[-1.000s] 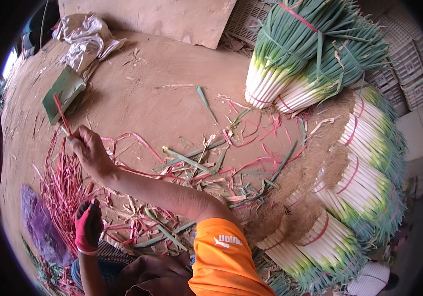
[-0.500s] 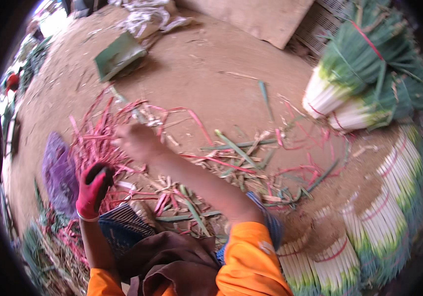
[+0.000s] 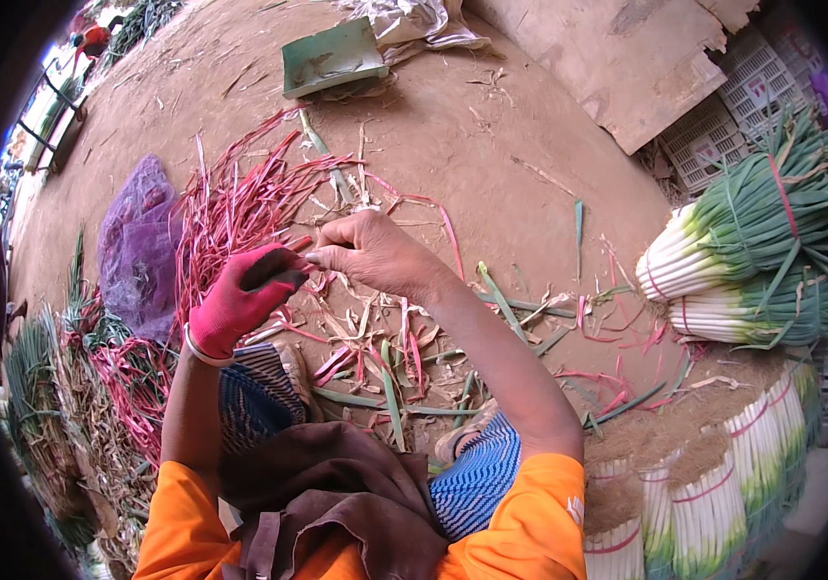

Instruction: The person handles and organizes scallion stalks and bundles on the floor, picking up red plastic ties to prepare them for securing the bundles.

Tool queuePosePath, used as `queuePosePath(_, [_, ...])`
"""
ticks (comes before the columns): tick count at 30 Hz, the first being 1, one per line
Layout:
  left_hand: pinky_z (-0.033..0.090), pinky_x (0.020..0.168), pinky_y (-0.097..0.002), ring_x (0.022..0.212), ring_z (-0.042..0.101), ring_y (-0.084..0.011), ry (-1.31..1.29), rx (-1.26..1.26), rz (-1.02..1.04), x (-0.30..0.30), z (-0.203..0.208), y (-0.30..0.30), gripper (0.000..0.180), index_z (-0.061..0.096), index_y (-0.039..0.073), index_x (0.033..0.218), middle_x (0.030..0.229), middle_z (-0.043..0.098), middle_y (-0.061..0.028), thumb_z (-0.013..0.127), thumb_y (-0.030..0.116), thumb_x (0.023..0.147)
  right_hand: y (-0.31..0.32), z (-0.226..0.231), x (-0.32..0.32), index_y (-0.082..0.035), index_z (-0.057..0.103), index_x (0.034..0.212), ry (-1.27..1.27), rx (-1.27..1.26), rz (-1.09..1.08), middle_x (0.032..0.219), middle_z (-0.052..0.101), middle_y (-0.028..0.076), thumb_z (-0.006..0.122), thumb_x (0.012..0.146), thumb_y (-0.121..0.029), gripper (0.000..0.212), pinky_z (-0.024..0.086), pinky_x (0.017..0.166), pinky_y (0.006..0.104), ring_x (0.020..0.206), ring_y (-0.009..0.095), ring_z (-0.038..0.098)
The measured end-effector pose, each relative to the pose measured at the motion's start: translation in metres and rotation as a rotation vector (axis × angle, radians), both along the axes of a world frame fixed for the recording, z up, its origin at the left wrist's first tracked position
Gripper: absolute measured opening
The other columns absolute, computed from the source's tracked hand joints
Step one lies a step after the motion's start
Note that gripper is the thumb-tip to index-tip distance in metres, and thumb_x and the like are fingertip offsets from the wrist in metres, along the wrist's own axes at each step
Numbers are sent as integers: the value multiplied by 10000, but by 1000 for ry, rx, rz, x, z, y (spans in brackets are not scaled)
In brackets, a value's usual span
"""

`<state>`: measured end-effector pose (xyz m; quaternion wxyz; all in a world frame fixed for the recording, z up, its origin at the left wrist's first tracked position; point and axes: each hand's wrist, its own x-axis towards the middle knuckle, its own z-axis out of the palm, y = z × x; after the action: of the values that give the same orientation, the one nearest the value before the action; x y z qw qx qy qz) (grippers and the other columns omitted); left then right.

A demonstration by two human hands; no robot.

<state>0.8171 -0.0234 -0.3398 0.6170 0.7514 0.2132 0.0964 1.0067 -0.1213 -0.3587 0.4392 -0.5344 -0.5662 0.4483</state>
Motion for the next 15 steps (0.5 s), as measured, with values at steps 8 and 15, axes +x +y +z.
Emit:
queuePosePath(8, [412, 597, -195, 673, 481, -39, -81, 316, 308, -37, -19, 57, 20, 583, 18, 851, 714, 556, 24, 580, 9, 834, -47, -20, 50, -32, 658, 812, 43, -197, -222, 646, 517, -57, 589, 888, -258, 249, 340, 519, 197, 584, 20, 419])
queuePosePath(15, [390, 607, -230, 658, 449, -72, 15, 589, 504, -100, -62, 156, 15, 571, 14, 812, 694, 538, 9, 557, 15, 814, -133, -84, 121, -37, 672, 792, -50, -373, -544, 580, 519, -47, 587, 859, -220, 213, 389, 517, 247, 554, 43, 440])
